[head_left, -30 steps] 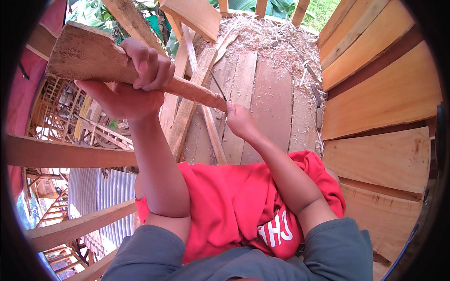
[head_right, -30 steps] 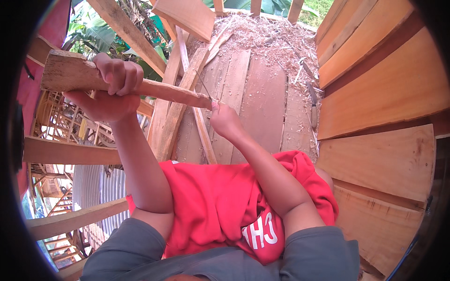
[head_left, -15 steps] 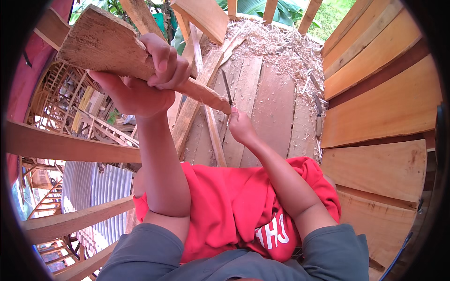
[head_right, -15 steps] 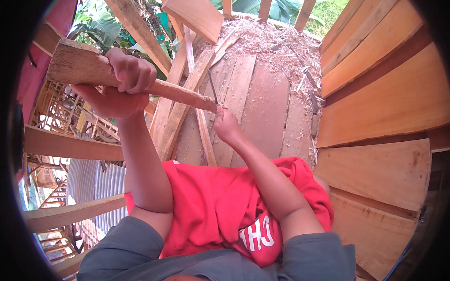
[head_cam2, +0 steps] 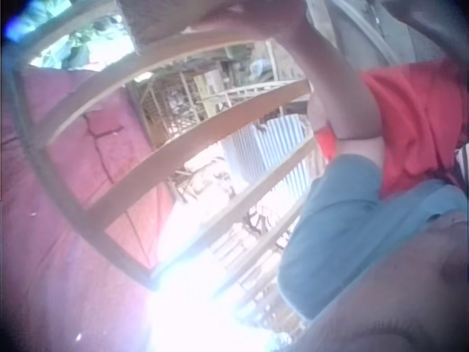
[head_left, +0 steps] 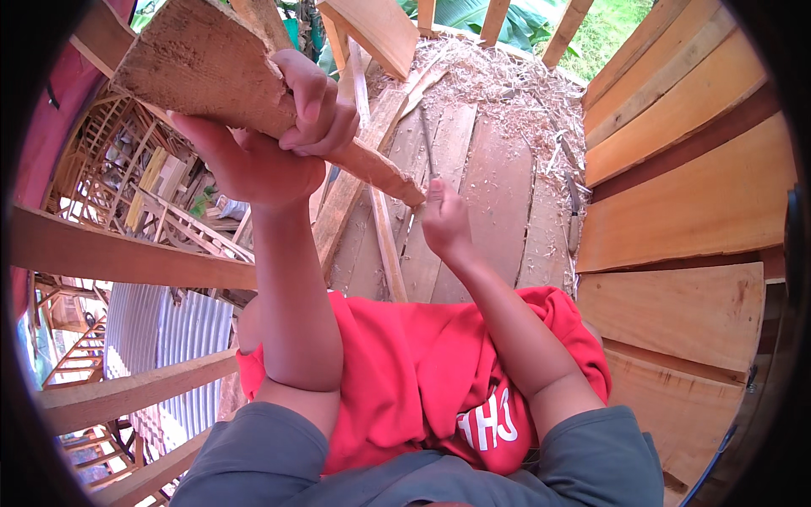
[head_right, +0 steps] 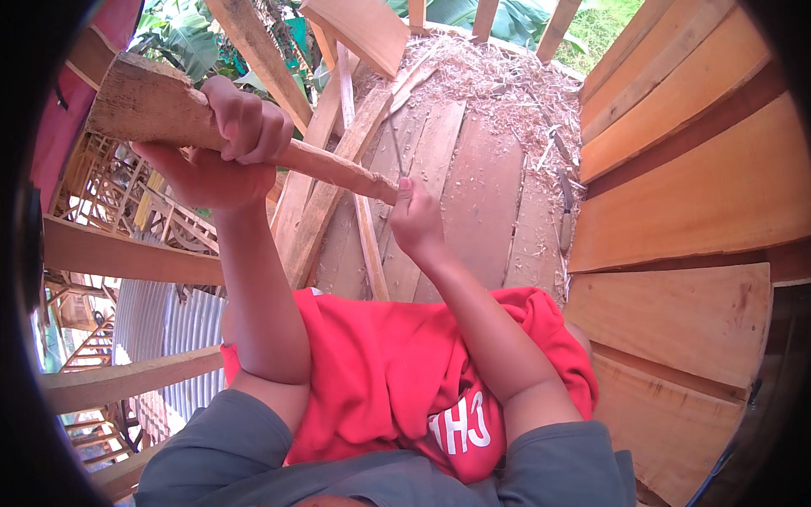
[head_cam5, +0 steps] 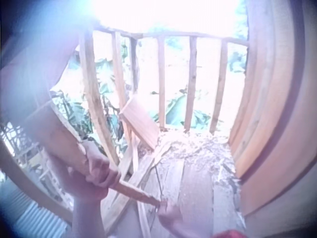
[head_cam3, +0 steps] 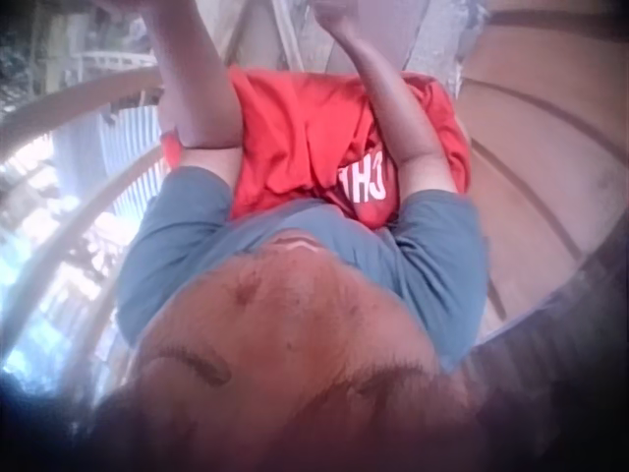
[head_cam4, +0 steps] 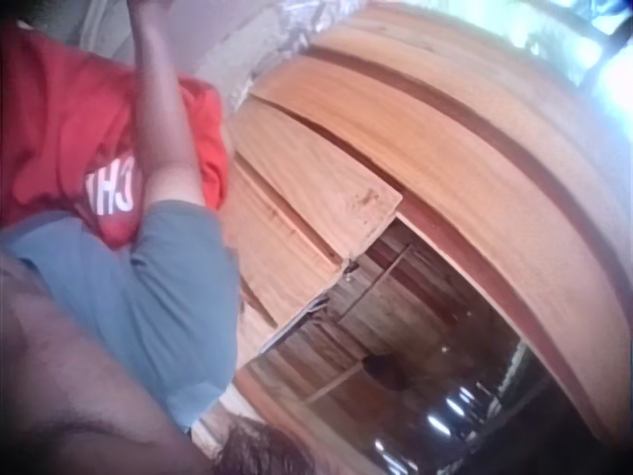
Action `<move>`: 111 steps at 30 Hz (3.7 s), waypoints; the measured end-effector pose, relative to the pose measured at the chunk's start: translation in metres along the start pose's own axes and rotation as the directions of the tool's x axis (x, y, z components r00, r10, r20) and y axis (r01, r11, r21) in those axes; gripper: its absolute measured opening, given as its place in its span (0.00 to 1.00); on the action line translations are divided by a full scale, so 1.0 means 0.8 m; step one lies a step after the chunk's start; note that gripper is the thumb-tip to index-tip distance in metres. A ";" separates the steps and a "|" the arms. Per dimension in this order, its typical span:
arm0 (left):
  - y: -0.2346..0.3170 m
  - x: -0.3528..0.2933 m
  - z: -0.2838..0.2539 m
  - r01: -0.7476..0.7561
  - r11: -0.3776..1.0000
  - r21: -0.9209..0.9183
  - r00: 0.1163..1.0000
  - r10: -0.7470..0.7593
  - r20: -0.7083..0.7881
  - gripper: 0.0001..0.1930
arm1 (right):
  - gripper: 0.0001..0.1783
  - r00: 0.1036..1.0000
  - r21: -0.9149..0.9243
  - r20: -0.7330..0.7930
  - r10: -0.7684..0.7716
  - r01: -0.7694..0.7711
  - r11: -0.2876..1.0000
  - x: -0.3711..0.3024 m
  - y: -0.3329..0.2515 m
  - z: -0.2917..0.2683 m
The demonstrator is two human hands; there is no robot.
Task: The person carves a wooden stick using a knife, holding the stick in the left hand and the knife in the right. They repeatedly shave off thin layers of wood, rotating the stick to work on different sides. Wood shavings accumulate on the floor around them.
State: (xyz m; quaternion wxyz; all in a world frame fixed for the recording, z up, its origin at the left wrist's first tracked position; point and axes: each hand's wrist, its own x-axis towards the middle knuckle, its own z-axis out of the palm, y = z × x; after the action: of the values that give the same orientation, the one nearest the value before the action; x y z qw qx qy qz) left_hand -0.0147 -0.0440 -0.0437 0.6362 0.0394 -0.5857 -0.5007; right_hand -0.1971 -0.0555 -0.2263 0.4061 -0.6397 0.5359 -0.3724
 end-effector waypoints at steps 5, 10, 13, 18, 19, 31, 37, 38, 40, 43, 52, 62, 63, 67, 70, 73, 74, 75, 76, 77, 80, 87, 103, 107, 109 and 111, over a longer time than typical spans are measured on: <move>0.004 -0.002 -0.008 -0.003 1.000 0.015 1.000 0.003 -0.011 0.40 | 0.28 0.981 -0.187 0.140 0.136 -0.108 0.976 0.009 -0.018 -0.009; -0.001 0.005 -0.002 0.003 1.000 -0.002 1.000 -0.003 -0.010 0.40 | 0.28 0.778 -0.205 0.270 0.567 -0.529 0.823 -0.002 0.036 0.015; 0.002 0.000 -0.003 0.009 1.000 -0.001 0.999 -0.009 -0.032 0.40 | 0.28 0.896 -0.250 0.258 0.363 -0.301 0.920 0.012 0.015 -0.005; 0.002 0.003 -0.002 0.016 1.000 -0.005 0.998 -0.017 -0.056 0.40 | 0.28 0.741 -0.227 0.305 0.598 -0.554 0.801 0.005 0.025 0.007; 0.003 0.003 -0.004 0.012 1.000 -0.009 0.998 -0.013 -0.055 0.39 | 0.28 0.792 -0.227 0.287 0.539 -0.490 0.841 0.006 0.026 0.007; 0.007 -0.008 -0.009 0.006 1.000 0.000 0.989 -0.006 -0.146 0.39 | 0.31 0.957 -0.188 0.204 0.207 -0.169 0.968 0.015 0.013 0.002; 0.001 0.002 0.001 0.005 1.000 -0.008 0.987 -0.006 -0.162 0.39 | 0.31 0.736 -0.155 0.304 0.605 -0.588 0.794 0.008 0.013 0.001; 0.004 -0.002 -0.001 0.004 1.000 -0.008 0.987 -0.005 -0.161 0.39 | 0.31 0.745 -0.131 0.297 0.598 -0.588 0.798 0.010 0.009 0.002; 0.006 -0.006 -0.006 0.007 1.000 -0.005 0.990 -0.008 -0.141 0.39 | 0.30 0.831 -0.098 0.262 0.490 -0.483 0.870 0.010 0.014 0.011; -0.001 0.002 -0.005 0.008 1.000 -0.001 0.993 -0.008 -0.118 0.40 | 0.30 0.981 -0.090 0.133 0.138 -0.127 0.988 0.007 0.053 0.027; -0.004 0.008 0.009 0.004 0.980 0.200 0.905 0.082 -0.418 0.41 | 0.30 0.988 -0.164 0.112 0.110 -0.090 0.982 0.005 0.043 0.026; -0.005 0.010 0.011 0.011 0.961 0.276 0.881 0.121 -0.457 0.42 | 0.25 0.977 -0.262 0.180 0.118 -0.068 0.963 0.007 0.033 0.026; -0.003 0.008 0.007 0.008 0.958 0.288 0.884 0.128 -0.449 0.43 | 0.26 0.985 -0.184 0.149 0.085 -0.057 0.981 0.012 0.026 0.019; -0.005 0.006 0.010 0.005 0.969 0.248 0.889 0.110 -0.445 0.43 | 0.27 0.996 -0.038 0.090 0.027 -0.024 0.999 0.002 0.006 0.006; -0.010 0.020 0.017 0.019 0.971 0.240 0.897 0.089 -0.432 0.43 | 0.25 0.970 -0.330 0.199 0.136 -0.065 0.942 0.012 0.080 0.029; -0.005 0.000 0.007 0.029 0.969 0.245 0.901 0.081 -0.427 0.43 | 0.27 0.991 -0.027 0.130 0.016 -0.012 1.000 0.008 -0.020 0.001; -0.006 0.002 0.009 0.023 0.972 0.233 0.911 0.076 -0.406 0.43 | 0.28 0.997 0.035 0.063 -0.045 0.043 0.998 0.006 -0.029 -0.005; -0.006 0.003 0.012 0.018 0.975 0.221 0.920 0.070 -0.386 0.43 | 0.27 0.971 0.002 0.177 0.163 -0.166 0.986 0.003 -0.023 -0.001; -0.009 0.009 0.018 0.027 0.971 0.239 0.905 0.078 -0.418 0.43 | 0.27 0.894 -0.052 0.263 0.362 -0.361 0.931 0.002 -0.007 0.005; -0.013 0.016 0.025 0.037 0.965 0.259 0.891 0.086 -0.445 0.43 | 0.27 0.773 -0.115 0.333 0.540 -0.535 0.837 0.003 0.020 0.012; -0.010 0.013 0.019 0.051 0.952 0.303 0.886 0.097 -0.454 0.43 | 0.28 0.974 -0.138 0.185 0.129 -0.104 0.985 0.022 0.039 0.016; -0.014 0.021 0.023 0.023 0.968 0.250 0.892 0.093 -0.442 0.43 | 0.28 0.970 -0.117 0.164 0.179 -0.161 0.980 0.010 0.066 0.029; -0.015 0.020 0.027 0.030 0.986 0.167 0.922 0.037 -0.385 0.43 | 0.29 0.902 -0.045 0.216 0.375 -0.374 0.926 0.012 0.083 0.035; -0.008 0.004 0.015 0.033 0.986 0.163 0.912 0.037 -0.409 0.43 | 0.30 0.980 0.037 0.174 0.099 -0.107 0.994 0.003 0.002 0.006; -0.011 0.008 0.019 0.037 0.989 0.144 0.912 0.025 -0.409 0.43 | 0.29 0.992 -0.041 0.122 0.028 -0.023 0.999 -0.001 0.024 0.008; -0.018 0.022 0.028 0.045 0.987 0.156 0.907 0.025 -0.420 0.42 | 0.27 0.980 -0.194 0.102 0.172 -0.150 0.970 0.008 0.088 0.030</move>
State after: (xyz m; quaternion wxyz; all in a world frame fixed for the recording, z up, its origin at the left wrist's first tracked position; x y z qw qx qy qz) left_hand -0.0441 -0.0509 -0.0335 0.7393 0.2009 -0.4738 -0.4343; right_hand -0.2015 -0.0653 -0.3002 0.4048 -0.6498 0.5935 -0.2484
